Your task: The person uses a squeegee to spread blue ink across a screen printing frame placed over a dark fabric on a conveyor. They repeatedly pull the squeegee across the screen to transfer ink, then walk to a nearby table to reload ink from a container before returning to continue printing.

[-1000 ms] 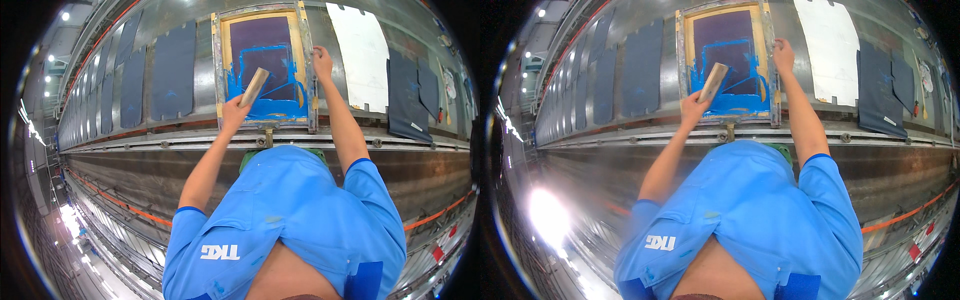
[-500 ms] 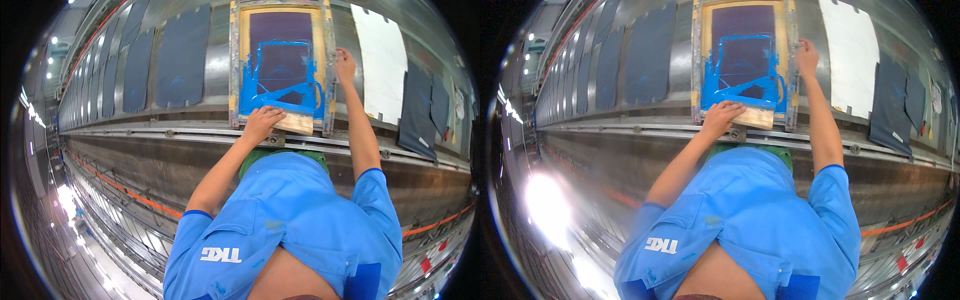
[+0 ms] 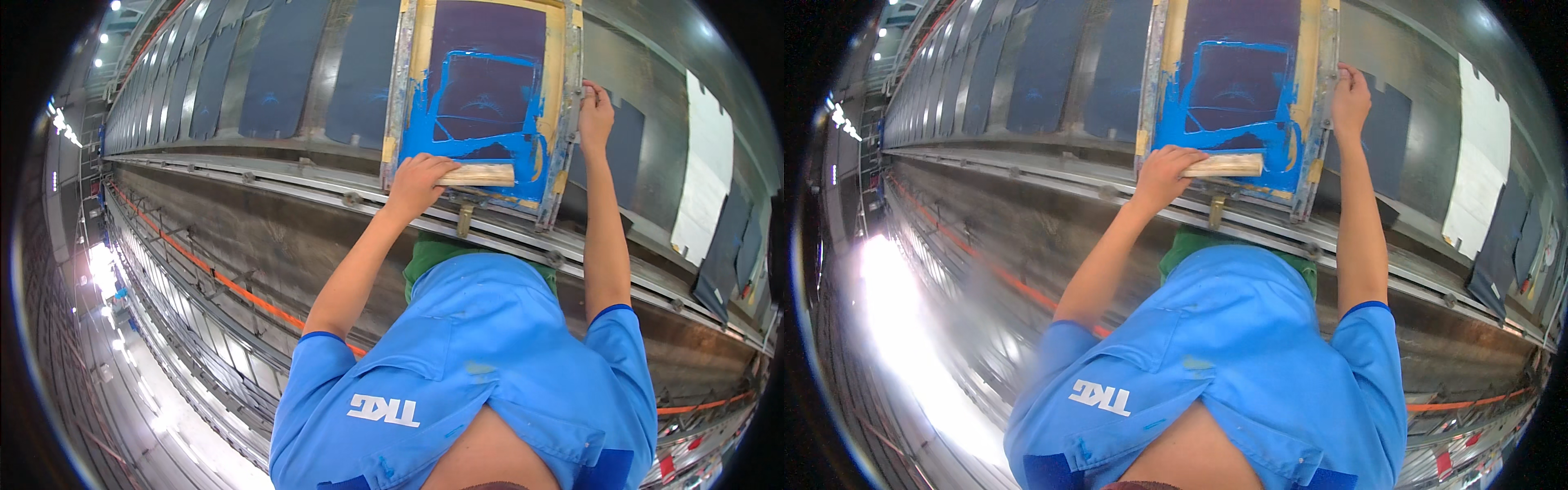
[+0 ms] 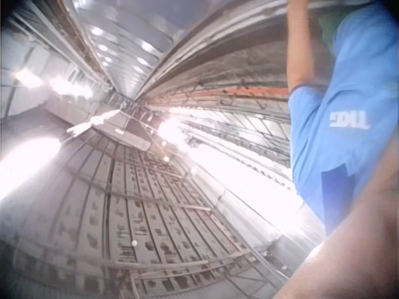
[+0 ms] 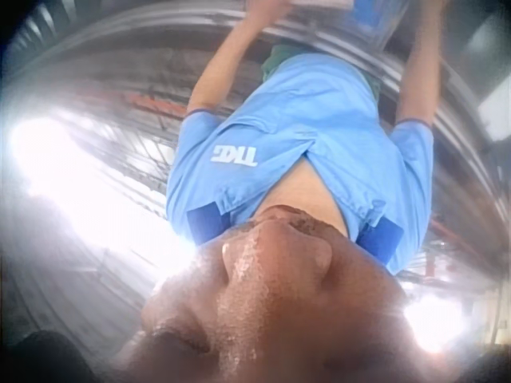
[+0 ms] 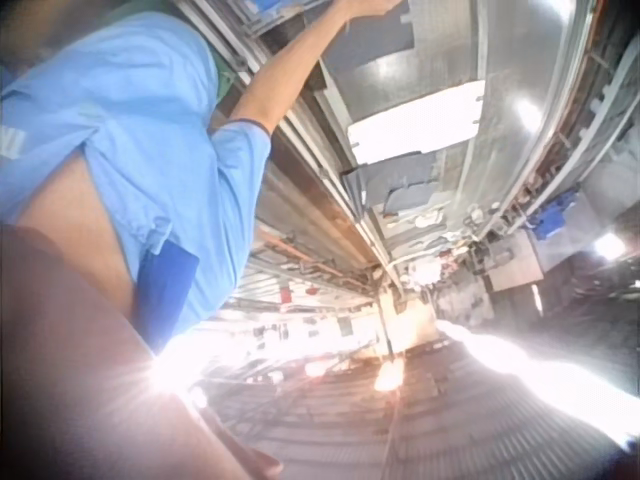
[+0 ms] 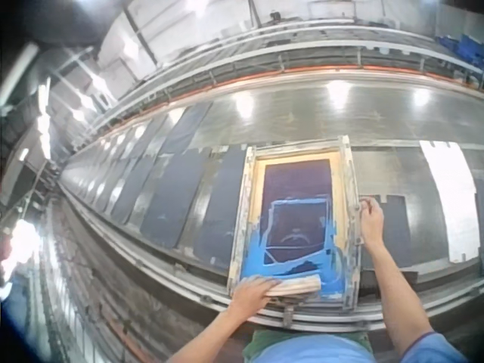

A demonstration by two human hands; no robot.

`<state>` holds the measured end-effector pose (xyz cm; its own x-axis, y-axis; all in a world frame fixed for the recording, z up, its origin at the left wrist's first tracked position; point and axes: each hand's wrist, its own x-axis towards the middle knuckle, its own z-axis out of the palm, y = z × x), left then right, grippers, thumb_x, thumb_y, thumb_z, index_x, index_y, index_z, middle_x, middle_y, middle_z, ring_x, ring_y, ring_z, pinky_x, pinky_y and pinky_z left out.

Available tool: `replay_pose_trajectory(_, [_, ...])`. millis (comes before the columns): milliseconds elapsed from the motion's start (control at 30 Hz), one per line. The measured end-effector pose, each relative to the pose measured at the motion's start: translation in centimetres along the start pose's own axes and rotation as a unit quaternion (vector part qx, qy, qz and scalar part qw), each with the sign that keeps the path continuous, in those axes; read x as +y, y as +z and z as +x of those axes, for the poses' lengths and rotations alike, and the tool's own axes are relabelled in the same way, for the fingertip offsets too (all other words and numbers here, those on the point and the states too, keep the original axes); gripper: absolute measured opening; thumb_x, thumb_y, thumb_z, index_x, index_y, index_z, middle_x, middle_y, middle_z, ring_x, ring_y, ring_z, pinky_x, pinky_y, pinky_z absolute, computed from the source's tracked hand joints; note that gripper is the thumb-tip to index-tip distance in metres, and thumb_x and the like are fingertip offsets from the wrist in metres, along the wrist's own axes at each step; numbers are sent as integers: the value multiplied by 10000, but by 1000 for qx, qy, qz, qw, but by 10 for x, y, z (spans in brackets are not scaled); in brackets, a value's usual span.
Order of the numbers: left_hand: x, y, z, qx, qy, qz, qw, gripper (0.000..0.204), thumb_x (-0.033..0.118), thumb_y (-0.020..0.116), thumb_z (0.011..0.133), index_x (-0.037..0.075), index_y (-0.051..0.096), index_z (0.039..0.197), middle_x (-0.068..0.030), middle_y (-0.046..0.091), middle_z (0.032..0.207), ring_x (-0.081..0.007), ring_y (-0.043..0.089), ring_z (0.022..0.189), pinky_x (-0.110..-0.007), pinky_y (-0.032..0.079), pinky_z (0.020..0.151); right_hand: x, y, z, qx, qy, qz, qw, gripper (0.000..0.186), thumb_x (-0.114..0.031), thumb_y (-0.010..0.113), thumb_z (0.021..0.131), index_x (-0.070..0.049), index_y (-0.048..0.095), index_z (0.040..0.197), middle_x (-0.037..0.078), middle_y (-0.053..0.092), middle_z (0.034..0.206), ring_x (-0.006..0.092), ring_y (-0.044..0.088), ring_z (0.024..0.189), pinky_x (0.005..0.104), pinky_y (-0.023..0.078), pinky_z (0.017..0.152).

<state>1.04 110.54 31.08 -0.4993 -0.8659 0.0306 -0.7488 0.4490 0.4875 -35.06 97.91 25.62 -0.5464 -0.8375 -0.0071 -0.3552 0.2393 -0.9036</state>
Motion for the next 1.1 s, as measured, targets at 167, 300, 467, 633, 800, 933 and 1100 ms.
replay_pose_trajectory(167, [-110,-55,-36,0,6,44,999,484,74,766,713,182,708,1181,27,707,1161,-215,628,1073,-381,458,850,-37,112,-59,-13,18,46,999,277,-254,532,1031,-73,706,1149,48,615,751,131,552,682,313,458,665])
replay_pose_trajectory(300, [-160,-85,-48,-17,2,59,998,517,82,771,705,189,701,1206,29,696,1146,-213,621,1065,-382,459,845,-57,160,-82,-6,35,15,999,267,-264,543,1032,-80,708,1133,57,620,756,138,564,685,321,467,670])
replay_pose_trajectory(467, [-180,-92,-57,4,17,54,998,557,6,712,676,180,707,1205,20,696,1148,-224,619,1048,-384,456,826,-49,184,-80,24,-18,-32,999,261,-261,549,1025,-82,709,1127,118,689,857,227,638,779,365,497,758])
replay_pose_trajectory(633, [-193,-100,-69,20,37,56,998,603,-60,650,645,172,719,1198,16,701,1161,-234,631,1016,-392,462,811,-55,195,-79,26,6,-16,1000,259,-255,549,1020,-79,710,1121,154,711,927,284,662,825,387,505,794])
replay_pose_trajectory(800, [-198,-96,-91,-7,92,73,993,600,-39,663,668,174,703,1228,26,689,1215,-228,621,1052,-371,433,771,-47,199,-80,35,-8,-35,999,268,-270,562,1014,-75,713,1118,142,705,884,270,656,799,384,504,778])
replay_pose_trajectory(933, [-198,-89,-84,13,105,91,990,532,-26,651,710,174,716,1199,26,696,1199,-218,626,1050,-366,433,764,-46,196,-80,9,38,-33,999,278,-290,567,1013,-85,715,1128,111,663,781,242,615,715,376,498,737])
replay_pose_trajectory(1100, [-210,-81,-15,65,119,130,982,464,-4,653,752,184,730,1169,30,704,1181,-211,632,1028,-359,443,772,-42,185,-77,-34,57,-50,997,290,-311,558,1016,-117,718,1160,102,651,799,238,605,734,384,503,741])
